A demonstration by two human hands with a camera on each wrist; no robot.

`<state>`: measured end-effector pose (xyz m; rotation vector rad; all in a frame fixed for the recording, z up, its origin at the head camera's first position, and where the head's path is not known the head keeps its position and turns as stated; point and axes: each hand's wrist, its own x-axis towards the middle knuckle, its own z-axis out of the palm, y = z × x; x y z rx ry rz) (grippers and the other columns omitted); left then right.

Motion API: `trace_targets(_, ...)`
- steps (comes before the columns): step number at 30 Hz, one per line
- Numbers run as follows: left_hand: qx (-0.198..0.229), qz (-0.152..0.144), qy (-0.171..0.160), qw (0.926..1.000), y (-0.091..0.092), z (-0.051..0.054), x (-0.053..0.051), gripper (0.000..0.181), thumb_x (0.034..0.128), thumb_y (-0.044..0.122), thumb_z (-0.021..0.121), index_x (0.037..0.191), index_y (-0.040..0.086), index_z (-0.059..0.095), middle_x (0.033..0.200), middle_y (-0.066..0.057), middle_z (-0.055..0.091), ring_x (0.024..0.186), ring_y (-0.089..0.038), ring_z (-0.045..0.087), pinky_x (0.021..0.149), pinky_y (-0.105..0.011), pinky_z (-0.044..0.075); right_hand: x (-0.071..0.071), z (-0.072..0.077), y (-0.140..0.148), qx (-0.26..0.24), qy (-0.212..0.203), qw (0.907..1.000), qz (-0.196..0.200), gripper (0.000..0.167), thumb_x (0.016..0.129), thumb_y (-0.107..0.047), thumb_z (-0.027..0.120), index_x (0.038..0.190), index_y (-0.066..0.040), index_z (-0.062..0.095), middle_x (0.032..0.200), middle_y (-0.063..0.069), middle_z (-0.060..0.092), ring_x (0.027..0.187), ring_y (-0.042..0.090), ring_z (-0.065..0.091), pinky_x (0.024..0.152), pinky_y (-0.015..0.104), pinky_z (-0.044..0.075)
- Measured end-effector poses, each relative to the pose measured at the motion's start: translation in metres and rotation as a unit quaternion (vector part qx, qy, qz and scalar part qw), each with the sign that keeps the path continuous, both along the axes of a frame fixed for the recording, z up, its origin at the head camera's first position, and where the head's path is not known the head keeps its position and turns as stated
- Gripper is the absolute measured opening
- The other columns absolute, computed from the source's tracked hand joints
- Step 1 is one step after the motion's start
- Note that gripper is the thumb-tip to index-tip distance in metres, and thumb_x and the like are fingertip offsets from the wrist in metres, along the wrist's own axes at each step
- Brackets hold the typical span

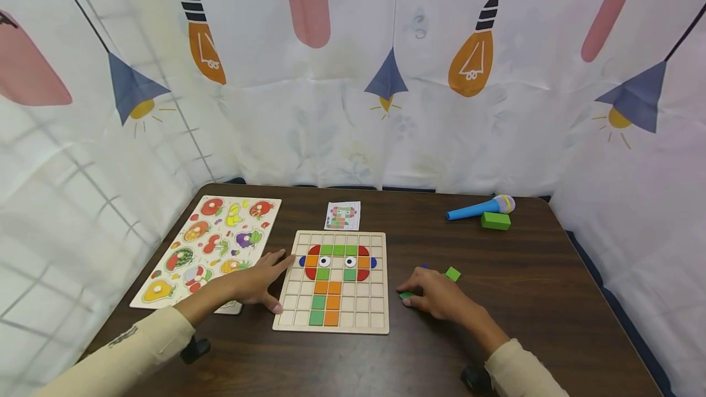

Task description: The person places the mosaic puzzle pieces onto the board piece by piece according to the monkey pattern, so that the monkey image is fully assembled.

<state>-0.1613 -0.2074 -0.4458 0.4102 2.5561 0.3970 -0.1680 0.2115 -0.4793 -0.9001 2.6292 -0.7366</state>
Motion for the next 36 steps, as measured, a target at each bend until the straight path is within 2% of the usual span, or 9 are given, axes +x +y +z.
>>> trace_targets(6,-0.007,0.0,-0.001,1.0,0.0011,0.0013,-0.0009,0.109,0.0766,0.042,0.085,0.16,0.01,0.023,0.165,-0.025,0.013,0.151,-0.051,0.012,0.113,-0.066,0.029,0.0015,-0.0014,0.0014,-0.009,0.012,0.9998,0.012,0.024,0.092,-0.022,0.074,0.115,-0.018,0.078,0.096,-0.01,0.06,0.075,0.0,0.047,0.065,0.019,0.044)
trace_targets(15,-0.003,-0.001,0.002,1.0,0.0014,0.0024,0.0009,0.109,0.0758,0.041,0.086,0.159,0.008,0.025,0.165,-0.026,0.015,0.151,-0.052,0.014,0.113,-0.066,0.03,0.0012,-0.002,0.0018,0.0,0.029,0.9995,0.012,0.016,0.093,-0.026,0.073,0.108,-0.021,0.074,0.102,-0.011,0.062,0.089,0.003,0.056,0.079,0.028,0.051)
trace_targets(22,-0.004,0.002,0.0,1.0,0.0014,0.0021,0.0008,0.109,0.076,0.04,0.086,0.159,0.008,0.025,0.165,-0.026,0.015,0.151,-0.052,0.013,0.113,-0.066,0.029,0.0018,-0.0032,0.0011,0.012,0.044,0.9989,0.014,0.017,0.093,-0.029,0.072,0.108,-0.021,0.072,0.1,-0.011,0.06,0.084,0.001,0.052,0.075,0.026,0.049)
trace_targets(28,-0.004,0.001,0.0,1.0,0.0001,0.0011,0.0013,0.108,0.0767,0.04,0.086,0.16,0.008,0.024,0.165,-0.026,0.014,0.151,-0.052,0.013,0.113,-0.066,0.03,0.003,-0.0027,0.0024,0.013,0.046,0.9988,0.009,0.026,0.094,-0.035,0.071,0.114,-0.019,0.073,0.099,-0.01,0.06,0.077,0.001,0.049,0.069,0.022,0.044)
trace_targets(36,-0.005,0.0,-0.002,1.0,0.0006,0.001,0.0,0.109,0.076,0.041,0.086,0.16,0.009,0.024,0.165,-0.026,0.014,0.151,-0.051,0.012,0.113,-0.066,0.029,0.0046,-0.0015,0.0042,0.015,0.045,0.9988,-0.008,0.029,0.091,-0.031,0.074,0.118,-0.018,0.074,0.098,-0.01,0.059,0.078,0.003,0.048,0.068,0.021,0.041)
